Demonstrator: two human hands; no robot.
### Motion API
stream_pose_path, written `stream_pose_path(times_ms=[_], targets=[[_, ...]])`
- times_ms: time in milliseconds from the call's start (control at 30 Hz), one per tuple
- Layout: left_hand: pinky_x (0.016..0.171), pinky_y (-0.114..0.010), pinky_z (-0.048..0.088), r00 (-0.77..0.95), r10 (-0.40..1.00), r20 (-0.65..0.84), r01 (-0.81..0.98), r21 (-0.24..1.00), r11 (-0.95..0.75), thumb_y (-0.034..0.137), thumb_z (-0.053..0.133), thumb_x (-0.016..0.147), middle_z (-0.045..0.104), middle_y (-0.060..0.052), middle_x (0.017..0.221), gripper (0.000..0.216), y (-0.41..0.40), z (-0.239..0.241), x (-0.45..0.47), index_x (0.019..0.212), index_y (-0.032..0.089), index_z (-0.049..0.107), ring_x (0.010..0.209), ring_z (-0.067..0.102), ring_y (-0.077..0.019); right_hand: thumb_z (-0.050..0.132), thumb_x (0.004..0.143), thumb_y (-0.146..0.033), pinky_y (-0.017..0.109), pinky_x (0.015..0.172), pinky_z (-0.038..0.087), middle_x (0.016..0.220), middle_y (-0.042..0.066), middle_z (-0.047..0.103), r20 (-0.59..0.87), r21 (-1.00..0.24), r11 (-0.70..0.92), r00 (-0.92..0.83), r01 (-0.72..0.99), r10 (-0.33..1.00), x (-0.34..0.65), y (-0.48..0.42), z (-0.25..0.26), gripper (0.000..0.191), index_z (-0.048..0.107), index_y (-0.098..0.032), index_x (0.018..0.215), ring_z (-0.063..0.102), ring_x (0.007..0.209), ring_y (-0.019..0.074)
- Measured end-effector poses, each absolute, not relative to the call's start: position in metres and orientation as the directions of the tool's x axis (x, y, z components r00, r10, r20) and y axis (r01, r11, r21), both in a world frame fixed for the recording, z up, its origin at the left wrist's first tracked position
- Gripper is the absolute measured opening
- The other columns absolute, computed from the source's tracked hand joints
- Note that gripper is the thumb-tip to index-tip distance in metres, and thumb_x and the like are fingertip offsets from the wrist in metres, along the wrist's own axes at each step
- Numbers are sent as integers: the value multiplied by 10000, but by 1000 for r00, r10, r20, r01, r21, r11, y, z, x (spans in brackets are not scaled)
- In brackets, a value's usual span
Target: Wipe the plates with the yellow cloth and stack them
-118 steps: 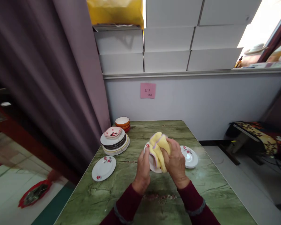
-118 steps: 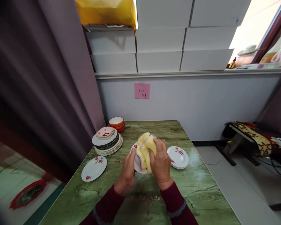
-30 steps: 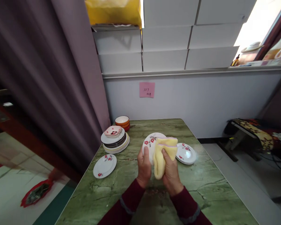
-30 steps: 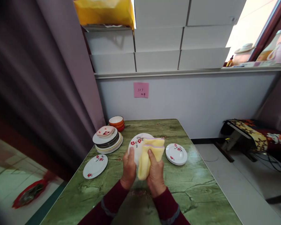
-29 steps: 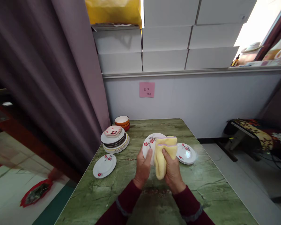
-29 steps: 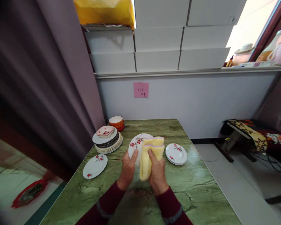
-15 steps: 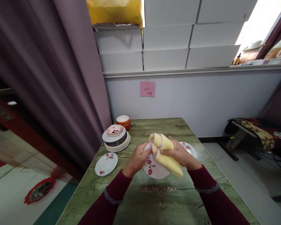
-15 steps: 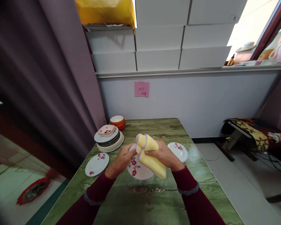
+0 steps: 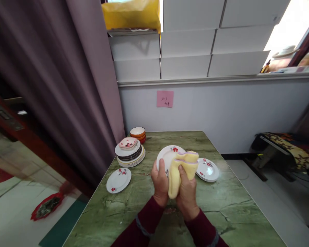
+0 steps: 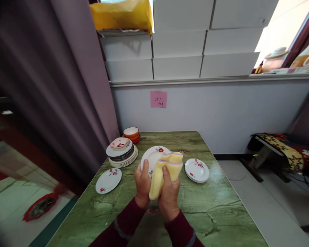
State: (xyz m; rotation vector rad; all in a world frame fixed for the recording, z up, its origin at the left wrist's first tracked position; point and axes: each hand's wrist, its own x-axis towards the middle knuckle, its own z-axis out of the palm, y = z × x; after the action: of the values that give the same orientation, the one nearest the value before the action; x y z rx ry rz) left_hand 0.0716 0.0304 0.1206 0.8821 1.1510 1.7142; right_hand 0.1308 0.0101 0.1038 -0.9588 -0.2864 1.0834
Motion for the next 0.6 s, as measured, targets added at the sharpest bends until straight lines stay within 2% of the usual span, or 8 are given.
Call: stream_pose_path(times_ms=[100, 167, 267, 433, 500, 600], targets=[[533, -234, 507, -145, 979, 143, -110, 981, -160, 534, 572, 887, 707, -48, 828, 423, 25, 122, 57, 1075, 160, 633, 638, 651, -157, 843, 633, -461, 323, 688, 572, 986, 59, 751, -216, -776, 118, 438, -619, 873, 148, 16, 102, 616, 657, -158, 1136, 699, 786, 221], [381, -205, 415, 34, 992, 118, 42, 992, -120, 548, 577, 874, 631, 4, 650, 406, 24, 127, 40, 969, 158, 636, 458, 560, -123, 857, 616, -457, 330, 663, 571, 951, 58, 754, -187, -807, 96, 407, -582, 894, 164, 22, 103, 599, 666, -152, 1095, 696, 750, 224], [303, -182, 330, 125, 991, 43, 167, 984, -64, 560, 596, 840, 579, 19, 564, 396, 25, 135, 18, 781, 169, 589, 364, 496, -98, 867, 601, -476, 332, 625, 559, 879, 62, 754, -161, -864, 39, 350, -502, 923, 179, 27, 101, 581, 676, -136, 1032, 684, 683, 223], [313, -191, 389, 180, 978, -105, -22, 994, 111, 553, 651, 774, 614, 12, 565, 390, 11, 129, 4, 796, 175, 558, 374, 551, -119, 832, 625, -557, 335, 596, 556, 842, 67, 755, -147, -932, -53, 240, -359, 959, 174, 28, 95, 619, 675, -131, 1045, 682, 661, 236], [327, -191, 406, 103, 985, -139, -105, 983, 150, 554, 665, 764, 620, 10, 569, 397, -1, 117, -3, 786, 175, 551, 391, 565, -119, 804, 646, -593, 331, 595, 565, 858, 71, 758, -176, -938, -81, 262, -338, 949, 173, 27, 92, 651, 667, -133, 1085, 694, 676, 241], [332, -170, 385, -58, 971, -232, -218, 952, 215, 536, 690, 751, 630, 2, 573, 392, -21, 96, -29, 774, 166, 562, 389, 551, -99, 743, 669, -647, 366, 581, 592, 992, 99, 760, -307, -880, -154, 289, -450, 907, 187, 23, 80, 738, 632, -157, 1209, 724, 743, 278]])
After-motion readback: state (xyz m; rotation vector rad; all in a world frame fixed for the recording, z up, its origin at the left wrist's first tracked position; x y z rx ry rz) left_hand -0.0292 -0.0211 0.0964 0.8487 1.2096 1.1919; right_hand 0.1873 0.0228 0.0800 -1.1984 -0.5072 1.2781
